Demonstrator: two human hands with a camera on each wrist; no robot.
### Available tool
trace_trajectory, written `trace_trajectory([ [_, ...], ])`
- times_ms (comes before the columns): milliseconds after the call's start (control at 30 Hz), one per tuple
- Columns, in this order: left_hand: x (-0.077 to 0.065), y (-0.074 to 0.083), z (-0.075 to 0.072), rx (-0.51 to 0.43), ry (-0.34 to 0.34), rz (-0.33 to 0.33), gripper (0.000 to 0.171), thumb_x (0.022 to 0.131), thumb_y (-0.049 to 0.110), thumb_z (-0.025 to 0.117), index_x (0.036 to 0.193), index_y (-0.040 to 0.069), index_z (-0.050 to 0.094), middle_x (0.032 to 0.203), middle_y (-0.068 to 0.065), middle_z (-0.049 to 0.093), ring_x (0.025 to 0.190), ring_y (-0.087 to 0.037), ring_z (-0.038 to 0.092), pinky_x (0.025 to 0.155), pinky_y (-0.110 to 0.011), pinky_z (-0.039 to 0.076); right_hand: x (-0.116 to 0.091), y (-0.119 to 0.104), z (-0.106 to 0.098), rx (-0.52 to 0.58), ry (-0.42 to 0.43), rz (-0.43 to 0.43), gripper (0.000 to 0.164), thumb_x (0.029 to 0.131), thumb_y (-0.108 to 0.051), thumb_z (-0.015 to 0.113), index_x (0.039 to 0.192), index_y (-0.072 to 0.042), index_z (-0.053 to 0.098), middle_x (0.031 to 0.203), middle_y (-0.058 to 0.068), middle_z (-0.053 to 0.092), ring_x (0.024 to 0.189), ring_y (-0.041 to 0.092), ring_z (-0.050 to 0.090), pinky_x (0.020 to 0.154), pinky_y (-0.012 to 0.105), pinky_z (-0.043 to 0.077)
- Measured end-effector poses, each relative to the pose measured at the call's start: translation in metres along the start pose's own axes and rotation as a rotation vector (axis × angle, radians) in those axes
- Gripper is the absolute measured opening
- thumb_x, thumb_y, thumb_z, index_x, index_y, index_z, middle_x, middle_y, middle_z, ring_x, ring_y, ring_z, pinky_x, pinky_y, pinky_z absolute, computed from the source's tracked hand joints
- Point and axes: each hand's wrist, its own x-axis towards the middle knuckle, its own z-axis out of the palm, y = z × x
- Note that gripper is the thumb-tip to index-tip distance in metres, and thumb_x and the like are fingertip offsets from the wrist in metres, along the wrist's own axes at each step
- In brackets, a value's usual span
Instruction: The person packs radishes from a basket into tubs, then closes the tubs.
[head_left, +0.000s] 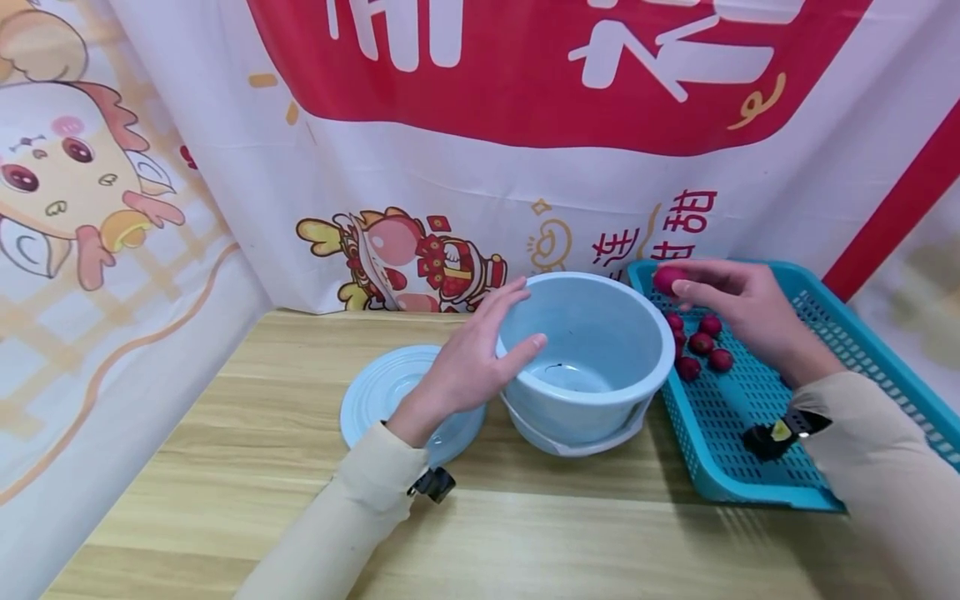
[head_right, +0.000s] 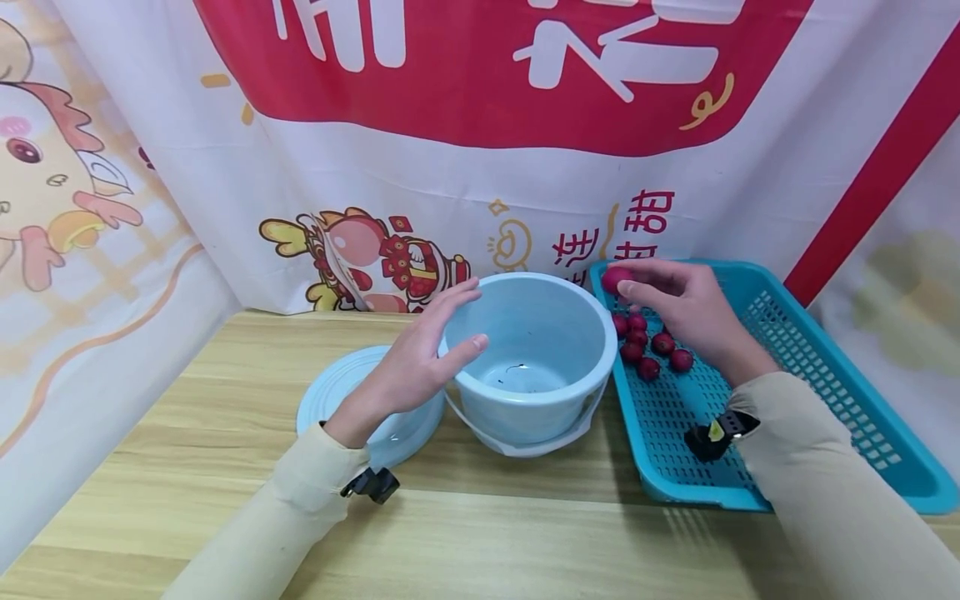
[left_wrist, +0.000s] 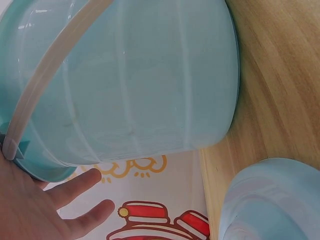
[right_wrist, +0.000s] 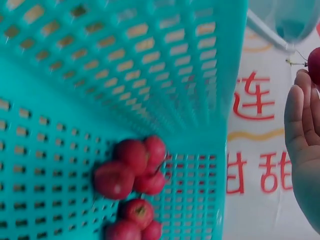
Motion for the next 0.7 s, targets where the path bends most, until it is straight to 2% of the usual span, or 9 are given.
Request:
trace_trajectory([
  [167, 0.001, 0.001, 0.001, -0.004, -0.001, 0.001, 0.077, 0.1, 0.06, 0.053, 0.165, 0.022, 0.037, 0.176, 0.014, 0.025, 0.162, -0.022, 0.032, 0.123, -0.065, 0.038, 0.001, -0.017, 0.012, 0.048, 0.002, -0.088, 0.048, 0.102, -0.035, 0.07, 0.148, -0.022, 0.063, 0.13, -0.021, 0.069, 0.118, 0.006, 0.065, 0.085, 0.02, 0.062],
  [433, 0.001, 0.001, 0.001, -0.005, -0.006, -0.007, 0.077, 0.1, 0.06, 0.053, 0.165, 0.022, 0.037, 0.176, 0.013, 0.025, 0.162, -0.021, 0.032, 0.123, -0.066, 0.038, 0.01, -0.038, 0.037, 0.018, -0.042, -0.202, 0.049, 0.098, -0.027, 0.076, 0.145, -0.018, 0.066, 0.137, 0.007, 0.072, 0.106, 0.007, 0.072, 0.082, 0.019, 0.062],
  [533, 0.0, 0.002, 0.0, -0.006, -0.01, -0.019, 0.077, 0.1, 0.061, 0.053, 0.165, 0.023, 0.036, 0.176, 0.014, 0.024, 0.161, -0.022, 0.033, 0.122, -0.066, 0.039, 0.013, -0.043, 0.047, -0.009, -0.059, -0.233, 0.047, 0.097, -0.023, 0.078, 0.142, -0.018, 0.069, 0.134, 0.01, 0.073, 0.104, 0.014, 0.073, 0.08, 0.02, 0.062],
  [700, 0.0, 0.001, 0.0, -0.012, -0.017, -0.023, 0.077, 0.1, 0.06, 0.053, 0.165, 0.023, 0.036, 0.176, 0.015, 0.024, 0.161, -0.022, 0.034, 0.121, -0.065, 0.04, 0.013, -0.044, 0.055, -0.152, -0.072, -0.311, 0.048, 0.094, -0.022, 0.081, 0.141, -0.02, 0.07, 0.126, 0.007, 0.074, 0.105, 0.023, 0.07, 0.081, 0.021, 0.059],
])
